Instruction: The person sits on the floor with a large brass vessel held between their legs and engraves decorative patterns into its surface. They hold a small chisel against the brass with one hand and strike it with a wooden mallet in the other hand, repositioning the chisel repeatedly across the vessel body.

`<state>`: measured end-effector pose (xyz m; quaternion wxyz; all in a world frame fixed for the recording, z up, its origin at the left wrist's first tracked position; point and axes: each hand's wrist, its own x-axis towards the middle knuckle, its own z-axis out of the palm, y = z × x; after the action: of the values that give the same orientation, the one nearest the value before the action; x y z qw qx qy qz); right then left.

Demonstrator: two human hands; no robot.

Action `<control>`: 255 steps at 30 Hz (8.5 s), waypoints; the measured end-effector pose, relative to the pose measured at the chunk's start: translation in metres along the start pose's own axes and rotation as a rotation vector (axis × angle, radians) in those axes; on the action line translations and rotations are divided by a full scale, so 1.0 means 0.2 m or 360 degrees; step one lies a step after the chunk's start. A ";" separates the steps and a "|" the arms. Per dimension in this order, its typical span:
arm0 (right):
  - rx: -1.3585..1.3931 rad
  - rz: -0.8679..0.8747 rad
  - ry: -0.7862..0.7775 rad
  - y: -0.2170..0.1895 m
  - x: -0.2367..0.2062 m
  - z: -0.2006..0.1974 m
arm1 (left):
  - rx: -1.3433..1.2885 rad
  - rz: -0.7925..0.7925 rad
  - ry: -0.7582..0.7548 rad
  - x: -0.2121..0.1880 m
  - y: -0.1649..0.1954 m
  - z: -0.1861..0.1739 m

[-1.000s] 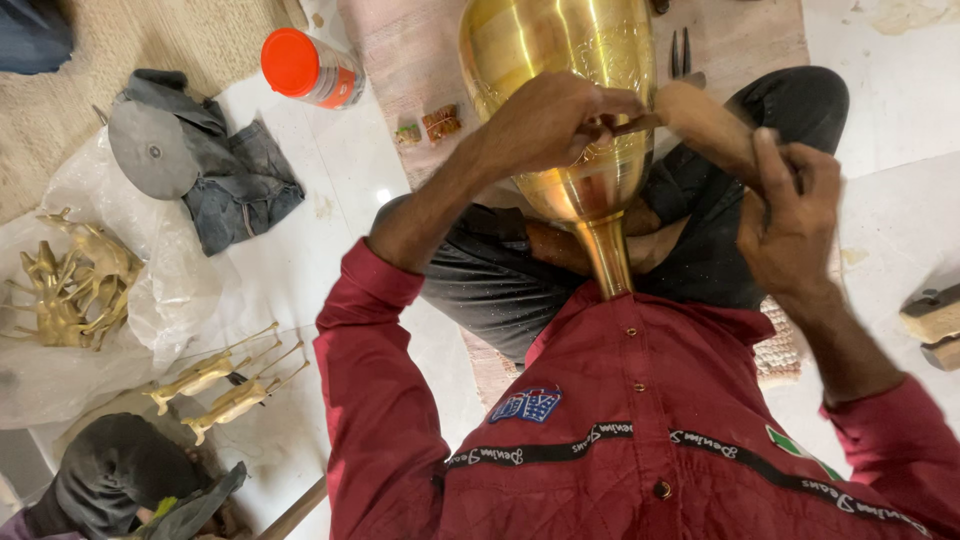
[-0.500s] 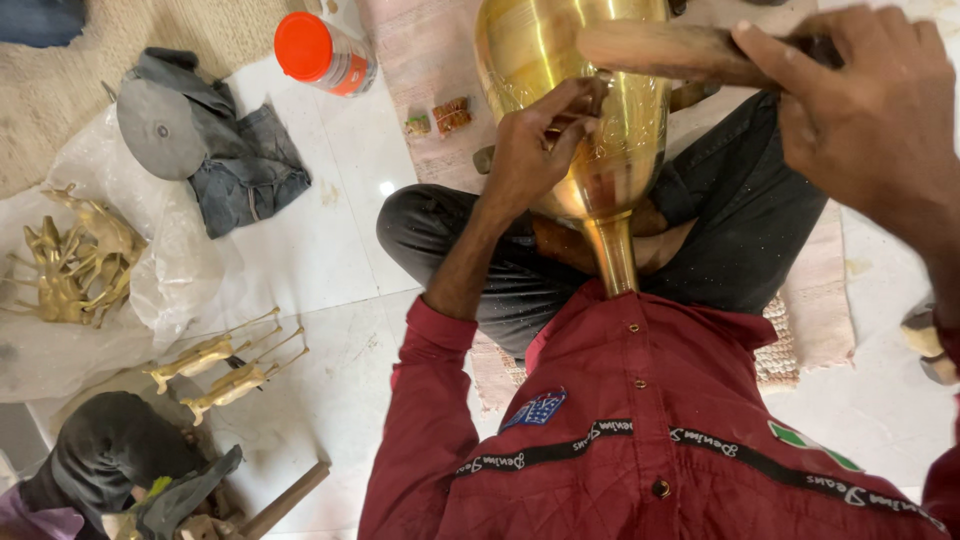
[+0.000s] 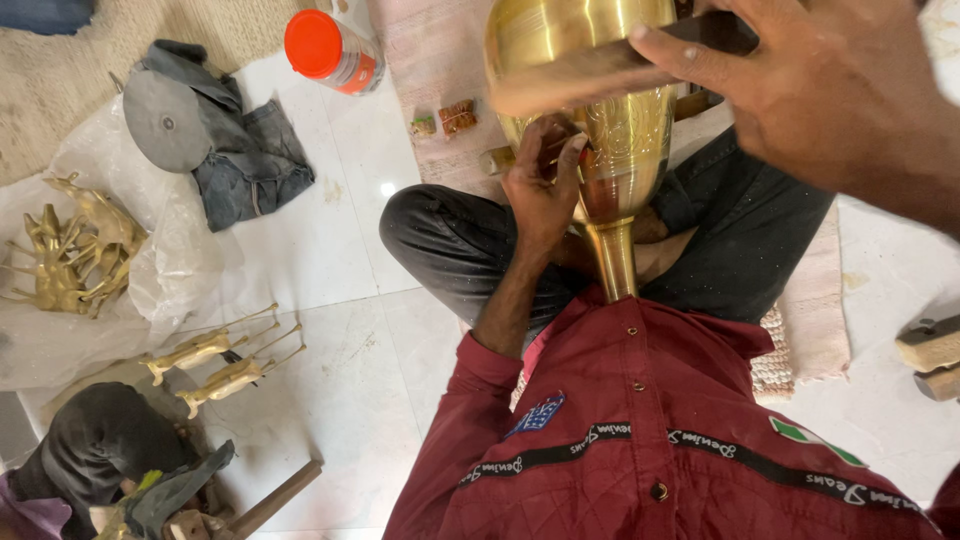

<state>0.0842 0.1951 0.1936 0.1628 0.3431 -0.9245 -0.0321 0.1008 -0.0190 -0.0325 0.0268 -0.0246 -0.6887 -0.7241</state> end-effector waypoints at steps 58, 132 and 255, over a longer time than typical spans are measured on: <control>0.0555 0.1160 -0.0005 -0.27 -0.77 0.56 | 0.0473 0.0306 -0.1289 0.44 0.07 -0.08; 0.0516 0.1566 0.0393 -0.88 -1.01 0.89 | 0.0990 0.0947 -0.2360 0.62 0.23 0.17; 0.0505 0.1592 0.0326 -0.83 -0.95 0.81 | 0.0815 0.1027 -0.2212 0.57 0.18 0.06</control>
<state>0.2694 0.1826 -0.0409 0.1938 -0.1177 -0.9480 0.2232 -0.0106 -0.0092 0.0118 -0.1949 -0.6598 -0.6515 -0.3197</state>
